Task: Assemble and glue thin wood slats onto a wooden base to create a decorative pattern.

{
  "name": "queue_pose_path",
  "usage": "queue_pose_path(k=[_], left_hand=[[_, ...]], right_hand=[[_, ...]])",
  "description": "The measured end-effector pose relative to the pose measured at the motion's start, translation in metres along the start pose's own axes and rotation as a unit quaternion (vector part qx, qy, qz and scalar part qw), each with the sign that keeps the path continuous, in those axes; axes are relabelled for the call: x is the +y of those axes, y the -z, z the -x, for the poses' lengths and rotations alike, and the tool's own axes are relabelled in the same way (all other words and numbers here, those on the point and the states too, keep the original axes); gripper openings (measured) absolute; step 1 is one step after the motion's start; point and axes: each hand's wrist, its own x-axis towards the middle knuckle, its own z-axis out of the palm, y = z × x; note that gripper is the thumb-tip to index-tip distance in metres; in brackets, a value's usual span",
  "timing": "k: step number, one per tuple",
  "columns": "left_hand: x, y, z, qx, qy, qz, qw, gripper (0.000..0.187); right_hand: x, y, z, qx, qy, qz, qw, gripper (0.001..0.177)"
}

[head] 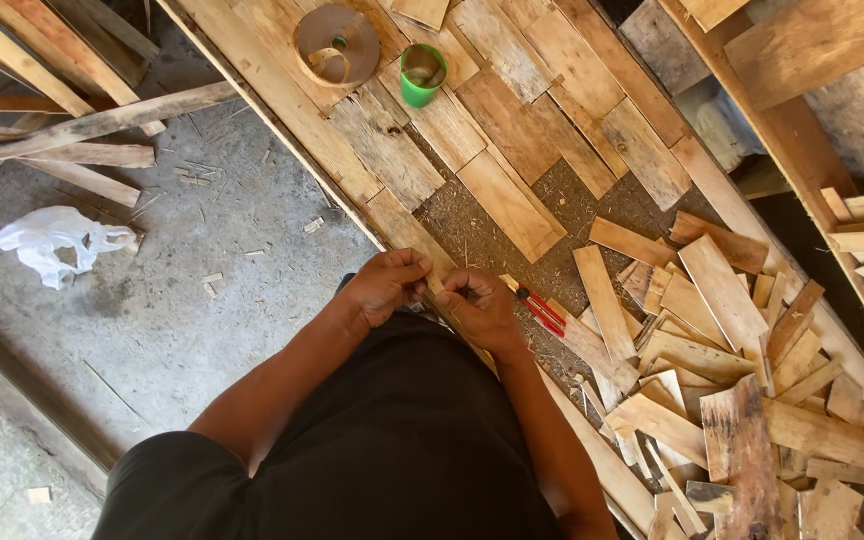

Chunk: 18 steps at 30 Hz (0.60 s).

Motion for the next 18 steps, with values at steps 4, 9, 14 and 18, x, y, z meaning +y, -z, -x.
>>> queue_pose_path(k=[4, 9, 14, 18], left_hand=[[-0.009, -0.002, 0.007, -0.013, -0.009, 0.016, 1.000, 0.012], [-0.012, -0.014, 0.001, 0.080, -0.139, -0.162, 0.974, 0.017], [0.008, -0.034, 0.009, 0.061, -0.149, -0.104, 0.981, 0.022], [0.018, -0.029, 0.003, 0.061, -0.193, -0.122, 0.972, 0.033]], right_hand=[[-0.011, -0.006, 0.008, -0.002, -0.012, -0.015, 1.000, 0.017], [-0.048, -0.016, 0.001, 0.070, 0.075, 0.166, 0.981, 0.009], [-0.069, -0.018, -0.014, 0.093, 0.187, 0.397, 0.894, 0.010], [-0.075, -0.014, -0.029, 0.091, 0.247, 0.529, 0.807, 0.013]])
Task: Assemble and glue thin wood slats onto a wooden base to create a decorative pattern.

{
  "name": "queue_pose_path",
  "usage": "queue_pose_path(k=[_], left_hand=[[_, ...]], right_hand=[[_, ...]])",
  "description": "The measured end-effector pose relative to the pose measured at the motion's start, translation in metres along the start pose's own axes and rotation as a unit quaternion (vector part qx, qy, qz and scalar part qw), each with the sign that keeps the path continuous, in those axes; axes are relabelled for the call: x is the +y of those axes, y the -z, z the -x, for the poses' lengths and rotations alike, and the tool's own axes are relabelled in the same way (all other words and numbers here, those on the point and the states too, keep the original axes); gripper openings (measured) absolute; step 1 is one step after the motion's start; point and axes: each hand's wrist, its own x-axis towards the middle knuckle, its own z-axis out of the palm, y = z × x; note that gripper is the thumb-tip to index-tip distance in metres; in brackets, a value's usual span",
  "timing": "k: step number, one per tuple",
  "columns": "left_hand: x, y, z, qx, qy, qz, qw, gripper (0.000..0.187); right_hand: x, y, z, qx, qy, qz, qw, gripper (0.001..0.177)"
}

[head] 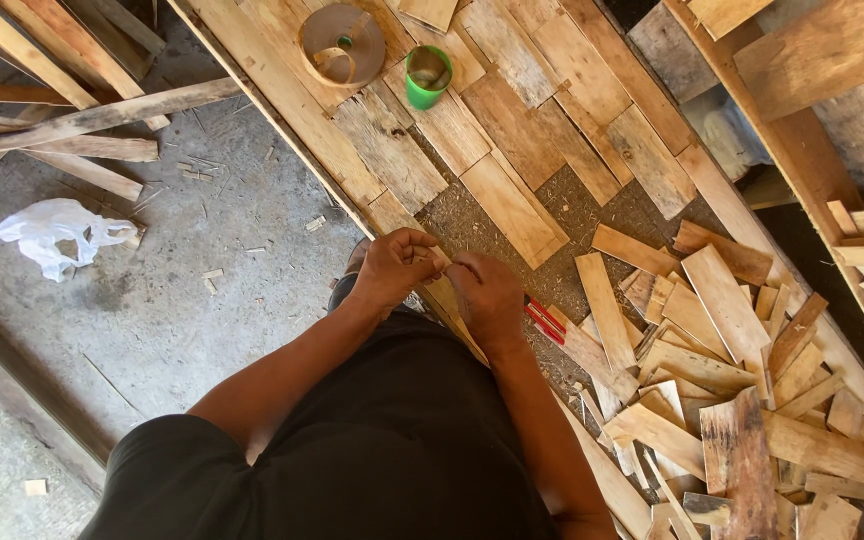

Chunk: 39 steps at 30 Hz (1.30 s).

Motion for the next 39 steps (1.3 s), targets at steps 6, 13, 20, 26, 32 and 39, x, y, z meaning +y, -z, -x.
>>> queue_pose_path(k=[6, 13, 20, 26, 32, 39], left_hand=[[0.001, 0.020, -0.030, -0.006, -0.093, -0.010, 0.996, 0.042], [0.080, 0.024, -0.050, 0.009, -0.119, -0.200, 0.973, 0.030], [0.112, 0.042, -0.086, 0.023, -0.194, -0.272, 0.942, 0.029], [0.125, 0.054, -0.116, 0.030, -0.293, -0.335, 0.895, 0.029], [0.130, 0.061, -0.147, 0.045, -0.334, -0.383, 0.860, 0.029], [0.098, 0.081, -0.215, 0.054, -0.335, -0.401, 0.851, 0.026]], right_hand=[[0.001, -0.016, -0.026, 0.009, -0.107, -0.127, 0.986, 0.016], [0.038, -0.075, -0.049, -0.022, -0.305, -0.394, 0.867, 0.023], [0.056, -0.110, -0.091, -0.026, -0.353, -0.470, 0.809, 0.011], [0.053, -0.113, -0.135, -0.018, -0.377, -0.366, 0.851, 0.013], [0.077, -0.135, -0.151, -0.009, -0.376, -0.342, 0.861, 0.011], [0.114, -0.165, -0.173, -0.010, -0.356, -0.382, 0.853, 0.008]])
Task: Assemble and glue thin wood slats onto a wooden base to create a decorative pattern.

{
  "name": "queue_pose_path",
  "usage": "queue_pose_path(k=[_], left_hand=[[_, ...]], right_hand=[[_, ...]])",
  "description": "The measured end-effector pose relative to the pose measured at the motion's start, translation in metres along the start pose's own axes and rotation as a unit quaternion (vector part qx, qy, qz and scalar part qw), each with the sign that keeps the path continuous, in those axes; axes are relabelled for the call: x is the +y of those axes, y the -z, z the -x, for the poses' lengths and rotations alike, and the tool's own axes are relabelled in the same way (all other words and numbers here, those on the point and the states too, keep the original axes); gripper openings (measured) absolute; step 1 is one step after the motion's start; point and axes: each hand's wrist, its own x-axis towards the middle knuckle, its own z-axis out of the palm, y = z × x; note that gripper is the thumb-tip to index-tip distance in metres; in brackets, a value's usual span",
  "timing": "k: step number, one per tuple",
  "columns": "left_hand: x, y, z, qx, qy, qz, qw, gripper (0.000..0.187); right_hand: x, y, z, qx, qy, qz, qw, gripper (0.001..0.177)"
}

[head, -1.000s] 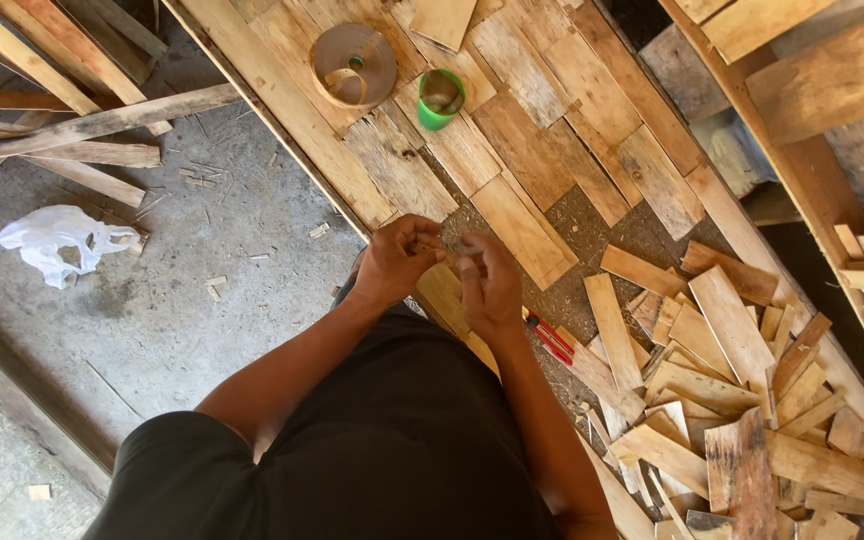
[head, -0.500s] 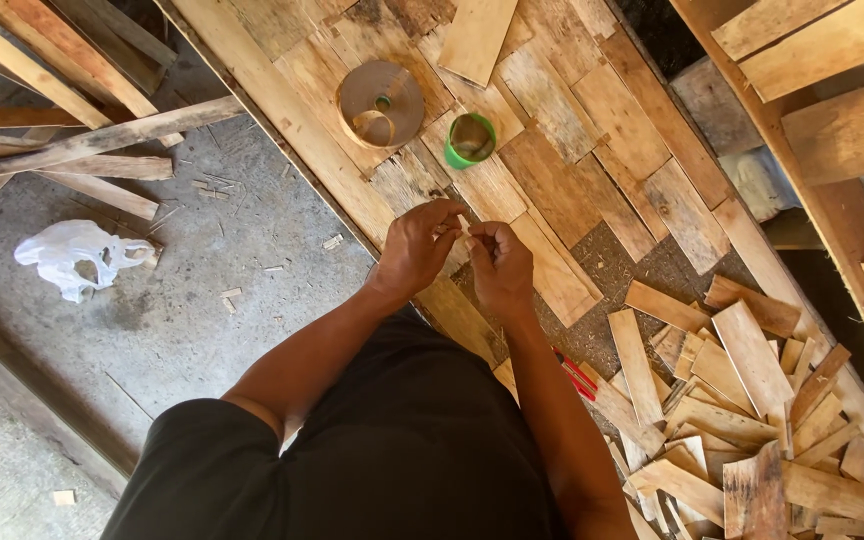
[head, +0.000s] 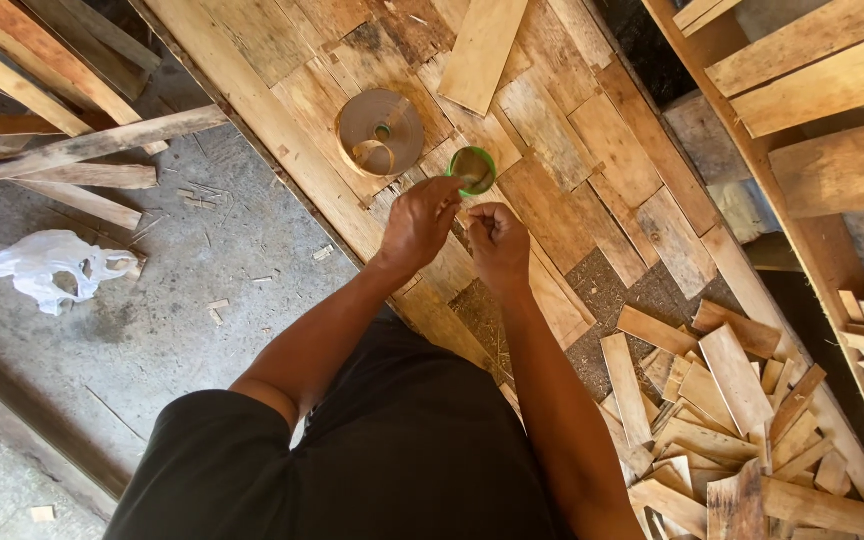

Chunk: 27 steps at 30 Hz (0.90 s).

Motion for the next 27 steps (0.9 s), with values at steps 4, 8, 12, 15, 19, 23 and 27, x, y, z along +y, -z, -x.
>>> queue_pose_path(k=[4, 8, 12, 15, 19, 23, 27], left_hand=[[-0.008, 0.000, -0.022, 0.041, -0.012, 0.023, 0.999, 0.024], [0.005, 0.013, -0.043, 0.066, 0.000, 0.056, 0.996, 0.029], [-0.006, 0.000, -0.054, 0.088, 0.052, 0.135, 0.986, 0.034], [-0.014, -0.012, -0.055, 0.109, 0.094, 0.194, 0.970, 0.033], [-0.041, -0.041, -0.045, 0.166, 0.136, 0.183, 0.959, 0.031], [-0.058, -0.064, -0.031, 0.220, 0.212, 0.102, 0.947, 0.033], [-0.057, -0.077, -0.029, 0.132, 0.299, 0.051, 0.944, 0.079]], right_hand=[[0.001, -0.003, -0.028, 0.002, 0.011, 0.000, 1.000, 0.010], [0.020, -0.007, -0.061, 0.043, -0.031, -0.023, 0.998, 0.018], [0.047, -0.007, -0.086, 0.078, -0.030, -0.065, 0.994, 0.022], [0.066, -0.003, -0.095, 0.102, -0.042, -0.036, 0.993, 0.023], [0.058, -0.004, -0.096, 0.120, -0.063, 0.020, 0.991, 0.024], [0.049, -0.006, -0.094, 0.135, -0.074, 0.059, 0.986, 0.025], [0.025, -0.010, -0.091, 0.144, -0.095, 0.096, 0.980, 0.026]])
